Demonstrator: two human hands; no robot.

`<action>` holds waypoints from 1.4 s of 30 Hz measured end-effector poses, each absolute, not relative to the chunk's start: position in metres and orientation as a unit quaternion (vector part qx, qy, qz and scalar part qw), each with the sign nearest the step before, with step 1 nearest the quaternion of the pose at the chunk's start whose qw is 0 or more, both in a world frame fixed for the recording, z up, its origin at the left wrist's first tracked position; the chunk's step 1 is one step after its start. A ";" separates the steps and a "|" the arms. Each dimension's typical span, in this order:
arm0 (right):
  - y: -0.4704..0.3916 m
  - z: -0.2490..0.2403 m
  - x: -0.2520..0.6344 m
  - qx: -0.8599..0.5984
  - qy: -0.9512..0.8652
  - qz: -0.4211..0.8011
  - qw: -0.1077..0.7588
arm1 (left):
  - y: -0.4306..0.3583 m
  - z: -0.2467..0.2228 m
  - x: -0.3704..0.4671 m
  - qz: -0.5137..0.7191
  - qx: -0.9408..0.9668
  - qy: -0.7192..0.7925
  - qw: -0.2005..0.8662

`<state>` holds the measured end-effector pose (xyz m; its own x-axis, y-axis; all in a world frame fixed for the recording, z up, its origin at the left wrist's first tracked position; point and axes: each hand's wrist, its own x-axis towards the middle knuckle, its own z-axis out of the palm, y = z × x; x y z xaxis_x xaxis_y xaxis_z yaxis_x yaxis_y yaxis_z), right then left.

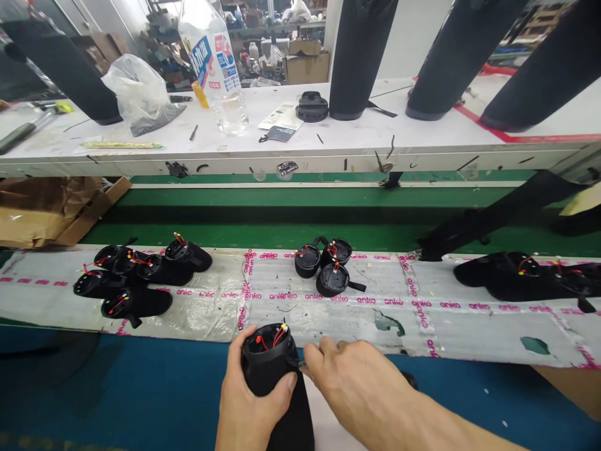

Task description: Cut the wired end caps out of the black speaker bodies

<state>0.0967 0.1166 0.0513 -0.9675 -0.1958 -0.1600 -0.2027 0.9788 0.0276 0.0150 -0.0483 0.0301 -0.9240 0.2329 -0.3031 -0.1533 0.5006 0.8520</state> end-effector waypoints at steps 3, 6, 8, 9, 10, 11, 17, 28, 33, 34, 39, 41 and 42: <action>0.119 0.047 0.093 -0.115 0.990 0.030 0.070 | -0.053 0.029 0.011 0.527 0.028 0.815 0.240; 0.122 0.042 0.090 -0.123 0.990 0.018 0.068 | -0.057 0.027 0.007 0.550 0.036 0.787 0.279; 0.125 0.037 0.089 -0.117 0.992 -0.005 0.055 | -0.059 0.026 0.004 0.555 0.043 0.776 0.297; 0.126 0.035 0.089 -0.113 0.992 -0.015 0.045 | -0.060 0.025 0.003 0.557 0.049 0.771 0.303; 0.126 0.034 0.089 -0.111 0.993 -0.022 0.036 | -0.060 0.023 0.002 0.560 0.056 0.767 0.309; 0.127 0.032 0.089 -0.109 0.993 -0.024 0.030 | -0.061 0.022 0.000 0.562 0.064 0.763 0.312; 0.122 0.029 0.087 -0.083 0.996 -0.023 0.018 | -0.060 0.012 -0.002 0.608 0.044 0.721 0.330; 0.137 0.030 0.092 -0.030 0.991 -0.125 -0.020 | -0.055 0.000 0.000 0.684 -0.019 0.590 0.429; 0.132 0.036 0.090 -0.060 0.996 -0.070 -0.003 | -0.054 0.001 -0.002 0.678 -0.002 0.606 0.416; 0.131 0.035 0.089 -0.062 0.996 -0.062 -0.002 | -0.054 0.001 -0.001 0.676 0.001 0.609 0.415; 0.132 0.037 0.088 -0.073 0.997 -0.018 0.003 | -0.052 0.006 -0.001 0.661 0.012 0.640 0.393; 0.134 0.040 0.087 -0.081 0.997 -0.006 -0.004 | -0.052 0.008 -0.002 0.656 0.017 0.649 0.385; 0.135 0.041 0.087 -0.085 0.996 -0.004 -0.006 | -0.052 0.009 -0.002 0.654 0.019 0.652 0.384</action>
<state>0.0870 0.1355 0.0409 -0.9855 -0.1690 0.0129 -0.1691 0.9856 -0.0067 -0.0019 -0.0520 0.0090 -0.7038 0.5273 -0.4760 -0.4778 0.1444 0.8665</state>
